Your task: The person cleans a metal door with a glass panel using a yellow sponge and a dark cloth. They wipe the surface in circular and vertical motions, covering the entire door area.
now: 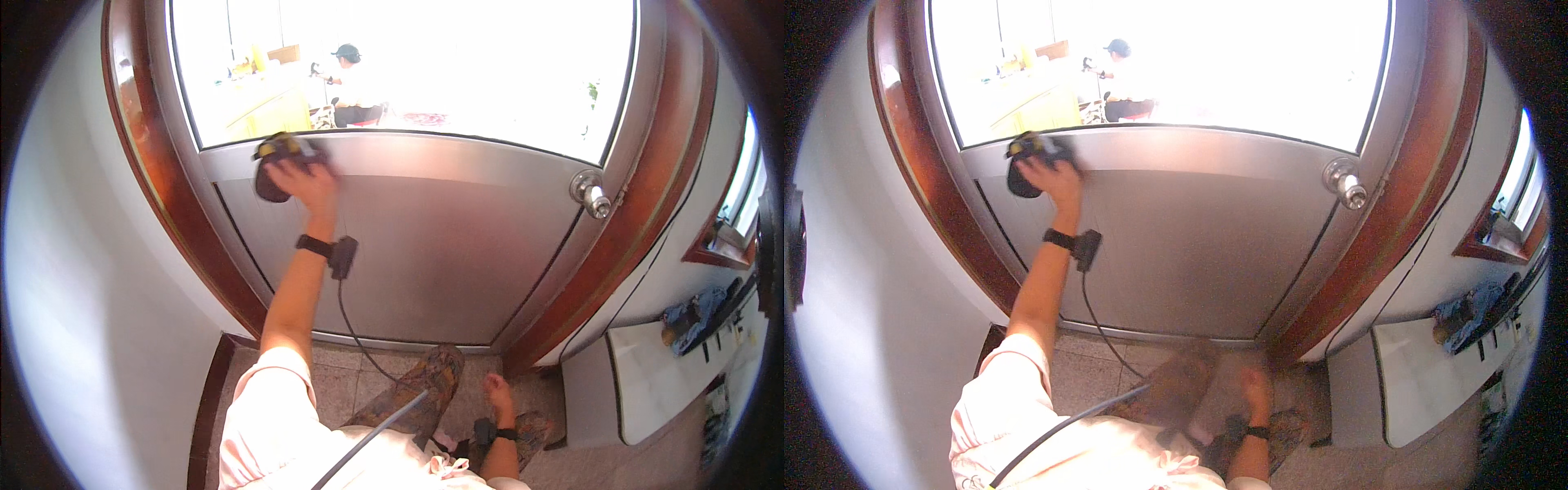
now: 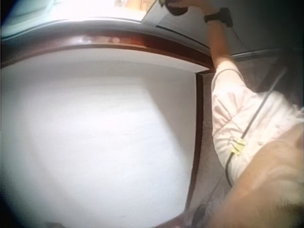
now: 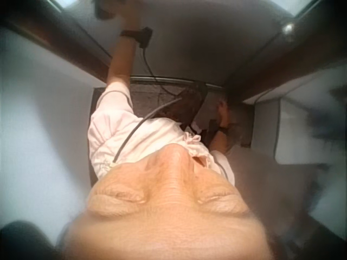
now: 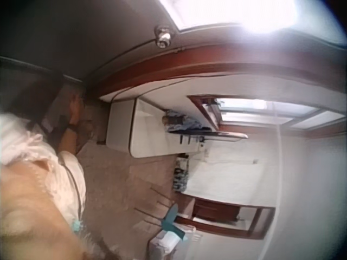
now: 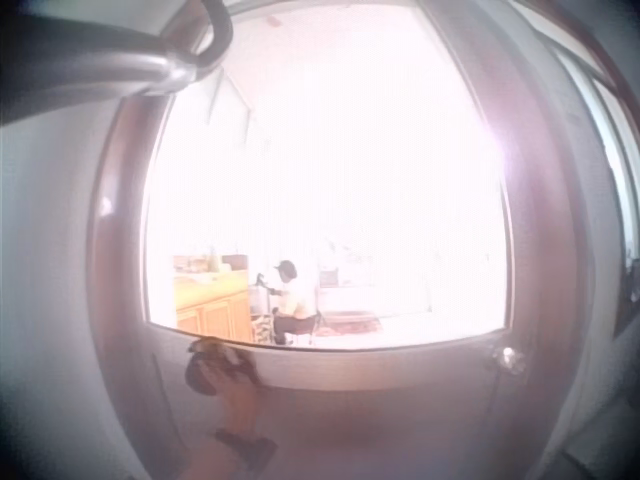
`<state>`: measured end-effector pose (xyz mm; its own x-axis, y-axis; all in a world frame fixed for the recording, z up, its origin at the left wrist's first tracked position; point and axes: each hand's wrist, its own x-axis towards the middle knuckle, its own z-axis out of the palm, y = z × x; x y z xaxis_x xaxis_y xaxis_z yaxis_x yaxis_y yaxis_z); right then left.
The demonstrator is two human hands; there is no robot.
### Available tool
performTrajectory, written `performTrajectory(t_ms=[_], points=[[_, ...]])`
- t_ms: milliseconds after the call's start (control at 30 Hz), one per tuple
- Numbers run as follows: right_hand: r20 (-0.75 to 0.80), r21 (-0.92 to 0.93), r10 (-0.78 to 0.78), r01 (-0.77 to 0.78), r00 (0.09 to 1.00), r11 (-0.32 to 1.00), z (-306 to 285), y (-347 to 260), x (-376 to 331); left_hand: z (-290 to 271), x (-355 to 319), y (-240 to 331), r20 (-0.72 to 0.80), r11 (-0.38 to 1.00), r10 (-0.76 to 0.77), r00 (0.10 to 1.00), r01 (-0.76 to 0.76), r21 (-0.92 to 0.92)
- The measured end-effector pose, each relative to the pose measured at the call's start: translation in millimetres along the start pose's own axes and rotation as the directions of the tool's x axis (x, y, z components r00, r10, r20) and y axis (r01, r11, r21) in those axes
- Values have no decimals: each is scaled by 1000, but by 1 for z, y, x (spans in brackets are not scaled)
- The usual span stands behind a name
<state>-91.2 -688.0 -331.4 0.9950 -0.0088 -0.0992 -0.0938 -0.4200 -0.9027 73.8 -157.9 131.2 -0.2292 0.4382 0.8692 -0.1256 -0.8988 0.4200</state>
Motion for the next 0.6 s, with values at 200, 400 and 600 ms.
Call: performTrajectory(t_ms=[200, 400, 600], points=[[162, 32, 154, -161, 975, 986, 45, -16, -14, -52, -20, 106, 640, 935, 345, 686, -311, -171], [272, -269, 163, -87, 948, 959, 44, 3, -10, -48, 21, 107, 577, 722, 684, 445, -522, -454], [356, -210, 322, -261, 877, 942, 64, -105, -48, -81, 107, -70, 436, 874, 422, 795, -484, 36]])
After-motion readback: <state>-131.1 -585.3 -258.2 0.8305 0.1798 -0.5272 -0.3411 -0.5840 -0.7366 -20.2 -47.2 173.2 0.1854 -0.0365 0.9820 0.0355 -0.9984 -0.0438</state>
